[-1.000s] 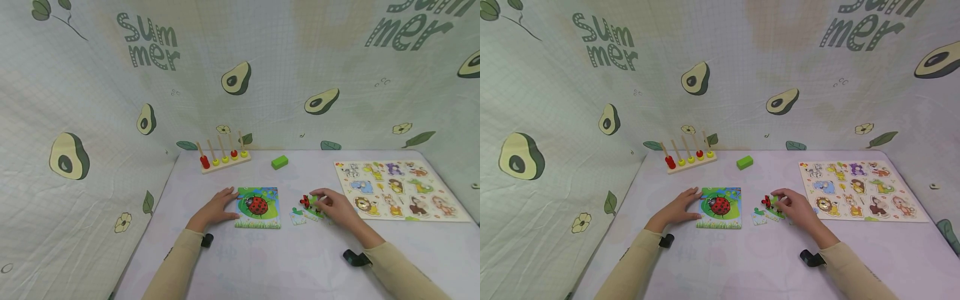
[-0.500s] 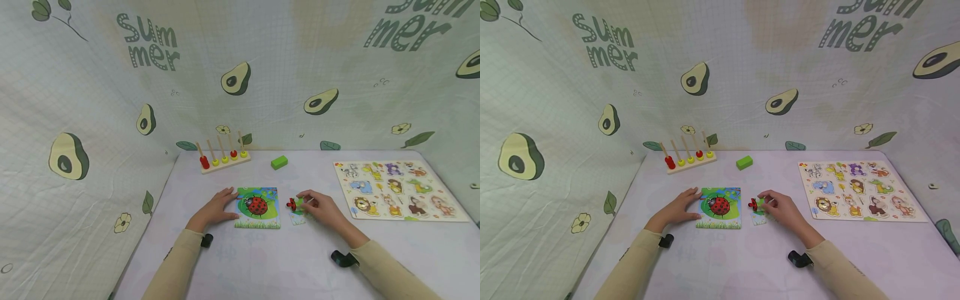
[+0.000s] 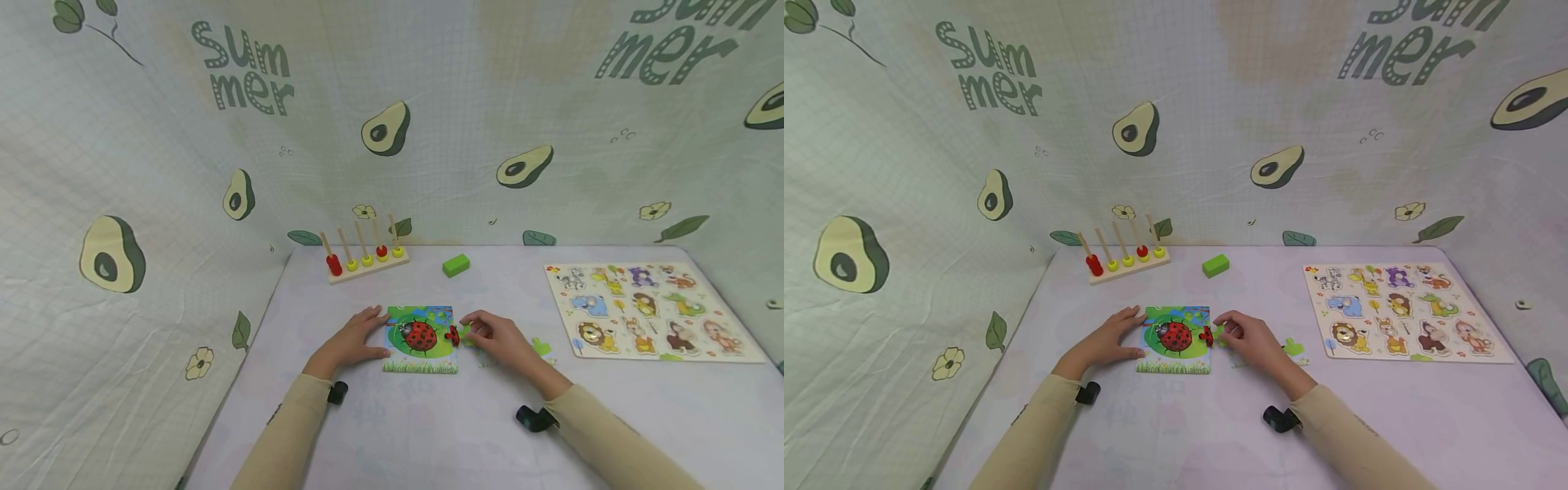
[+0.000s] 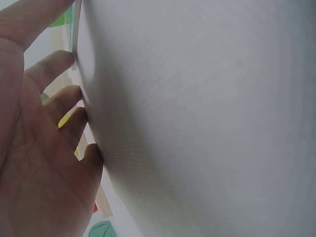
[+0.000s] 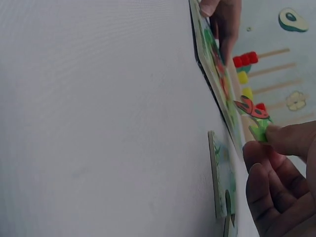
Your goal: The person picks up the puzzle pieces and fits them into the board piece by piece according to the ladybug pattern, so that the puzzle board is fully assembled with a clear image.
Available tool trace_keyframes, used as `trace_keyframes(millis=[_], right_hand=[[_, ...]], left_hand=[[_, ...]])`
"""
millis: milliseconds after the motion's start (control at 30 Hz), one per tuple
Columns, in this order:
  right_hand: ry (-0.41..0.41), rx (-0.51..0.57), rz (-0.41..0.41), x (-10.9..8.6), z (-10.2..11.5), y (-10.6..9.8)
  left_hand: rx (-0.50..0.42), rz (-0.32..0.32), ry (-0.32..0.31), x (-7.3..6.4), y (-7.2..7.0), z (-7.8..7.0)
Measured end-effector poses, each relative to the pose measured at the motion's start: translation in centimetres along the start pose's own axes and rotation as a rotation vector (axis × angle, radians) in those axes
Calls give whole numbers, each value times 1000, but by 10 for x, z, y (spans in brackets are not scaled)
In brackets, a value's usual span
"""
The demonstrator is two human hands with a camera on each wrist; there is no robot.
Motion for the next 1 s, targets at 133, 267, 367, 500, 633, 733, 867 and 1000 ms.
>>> trace_keyframes(millis=[133, 267, 367, 500, 633, 733, 867, 1000], right_hand=[[2, 20, 11, 5, 2, 8], [-10, 5, 9, 8, 5, 15], [-7, -6, 2, 11, 6, 20], [15, -23, -2, 15, 6, 26], [10, -36, 3, 18, 7, 31], [12, -43, 19, 20, 8, 35], [12, -62, 31, 20, 10, 38], [-15, -88, 22, 20, 10, 39]], left_hand=[[0, 0, 3, 0, 0, 0], [6, 3, 9, 0, 1, 1], [6, 3, 11, 0, 1, 1], [2, 1, 12, 0, 0, 1], [5, 2, 12, 1, 0, 1], [8, 3, 10, 1, 1, 1], [8, 3, 7, 0, 1, 1], [6, 6, 1, 0, 1, 0]])
Point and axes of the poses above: each hand's wrist, its own x-axis towards the middle knuckle, its own y-axis out of the palm, z = x × y, the point moved 8 cm from there along x, towards the middle knuckle
